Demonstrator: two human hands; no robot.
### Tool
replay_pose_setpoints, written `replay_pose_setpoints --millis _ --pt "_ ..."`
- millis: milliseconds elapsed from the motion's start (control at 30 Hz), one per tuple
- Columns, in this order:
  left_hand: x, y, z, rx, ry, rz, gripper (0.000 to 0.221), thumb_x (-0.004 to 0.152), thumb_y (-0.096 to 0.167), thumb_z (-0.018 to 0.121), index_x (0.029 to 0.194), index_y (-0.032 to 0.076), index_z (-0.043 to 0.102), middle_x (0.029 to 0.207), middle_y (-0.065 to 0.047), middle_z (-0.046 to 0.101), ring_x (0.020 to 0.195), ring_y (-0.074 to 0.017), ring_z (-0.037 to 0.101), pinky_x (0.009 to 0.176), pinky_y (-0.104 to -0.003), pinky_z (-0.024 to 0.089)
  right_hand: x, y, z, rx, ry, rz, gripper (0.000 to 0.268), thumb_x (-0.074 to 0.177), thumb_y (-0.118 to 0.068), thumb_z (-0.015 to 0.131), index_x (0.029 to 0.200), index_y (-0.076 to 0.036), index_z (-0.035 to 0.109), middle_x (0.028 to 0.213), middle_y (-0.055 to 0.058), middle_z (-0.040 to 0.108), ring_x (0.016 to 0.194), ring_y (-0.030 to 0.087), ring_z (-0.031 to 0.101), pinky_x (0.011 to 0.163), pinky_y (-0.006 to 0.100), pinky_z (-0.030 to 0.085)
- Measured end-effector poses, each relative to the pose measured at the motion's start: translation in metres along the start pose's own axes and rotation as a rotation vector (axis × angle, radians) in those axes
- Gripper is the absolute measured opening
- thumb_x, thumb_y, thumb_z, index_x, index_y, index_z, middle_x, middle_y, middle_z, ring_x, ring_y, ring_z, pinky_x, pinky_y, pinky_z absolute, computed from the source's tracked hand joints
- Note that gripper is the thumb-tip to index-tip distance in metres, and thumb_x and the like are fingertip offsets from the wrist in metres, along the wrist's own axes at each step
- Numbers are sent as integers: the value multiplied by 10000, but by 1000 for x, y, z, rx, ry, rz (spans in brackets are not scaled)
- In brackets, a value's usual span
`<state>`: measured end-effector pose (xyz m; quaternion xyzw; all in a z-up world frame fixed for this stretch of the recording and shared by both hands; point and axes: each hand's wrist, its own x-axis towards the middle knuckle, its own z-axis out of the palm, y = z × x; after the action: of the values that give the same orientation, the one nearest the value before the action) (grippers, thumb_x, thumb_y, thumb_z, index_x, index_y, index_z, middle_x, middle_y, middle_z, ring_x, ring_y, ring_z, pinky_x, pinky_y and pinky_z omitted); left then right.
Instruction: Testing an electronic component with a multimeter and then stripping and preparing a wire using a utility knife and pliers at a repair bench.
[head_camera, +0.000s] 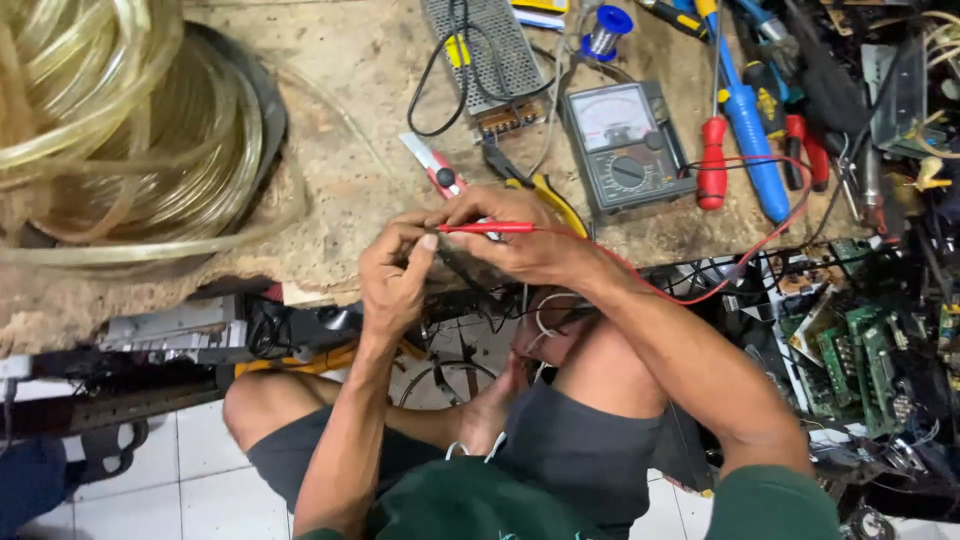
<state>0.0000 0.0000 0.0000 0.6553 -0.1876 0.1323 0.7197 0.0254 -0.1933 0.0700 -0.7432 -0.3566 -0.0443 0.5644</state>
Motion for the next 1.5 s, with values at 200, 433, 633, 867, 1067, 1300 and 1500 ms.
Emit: replay_pose_setpoints --millis 200,433,633,867,1067,1300,1500 --pt "6 -7 -6 -4 -19 7 152 1008 32 632 872 -34 624 1094 -234 700 973 -212 629 882 -414 528 7 -5 0 23 3 2 69 965 -64 705 1026 -50 675 1095 150 770 1008 292 758 869 391 587" --pt "6 -10 -6 67 -34 59 177 986 21 651 823 -44 630 1033 -235 702 973 -285 668 876 -435 529 2 9 -1 149 1 20 81 948 -12 699 1014 -13 652 1075 223 760 991 337 758 865 448 605" --pt "5 -15 -5 14 -14 102 187 992 42 647 823 -34 629 992 -226 691 968 -329 662 905 -444 522 -9 8 -7 250 204 61 93 992 -89 664 1065 -39 633 1216 230 735 1125 312 724 916 430 598" --pt "6 -12 -3 21 0 130 212 998 50 637 808 -39 605 972 -233 684 994 -346 647 935 -481 510 -15 9 -12 145 236 63 75 997 -48 645 1059 -28 608 1205 219 742 1114 294 727 895 414 594" --pt "6 -13 -3 40 -1 135 217 998 53 637 806 -40 598 974 -239 690 1001 -366 654 934 -492 509 -19 13 -5 53 187 21 62 978 7 637 1016 -19 596 1165 240 747 1031 345 749 841 453 607" --pt "6 -10 -2 40 7 142 210 999 45 630 812 -48 604 967 -240 688 1021 -370 653 941 -495 508 -13 0 -5 -41 151 -23 77 974 19 626 942 -45 600 1120 203 764 899 332 752 723 411 571" --pt "5 -16 -3 49 1 156 216 1006 48 626 817 -55 601 976 -246 689 1027 -381 656 938 -497 510 -10 -4 0 -44 194 -42 72 987 15 613 969 -55 608 1120 203 762 818 270 719 663 343 547"
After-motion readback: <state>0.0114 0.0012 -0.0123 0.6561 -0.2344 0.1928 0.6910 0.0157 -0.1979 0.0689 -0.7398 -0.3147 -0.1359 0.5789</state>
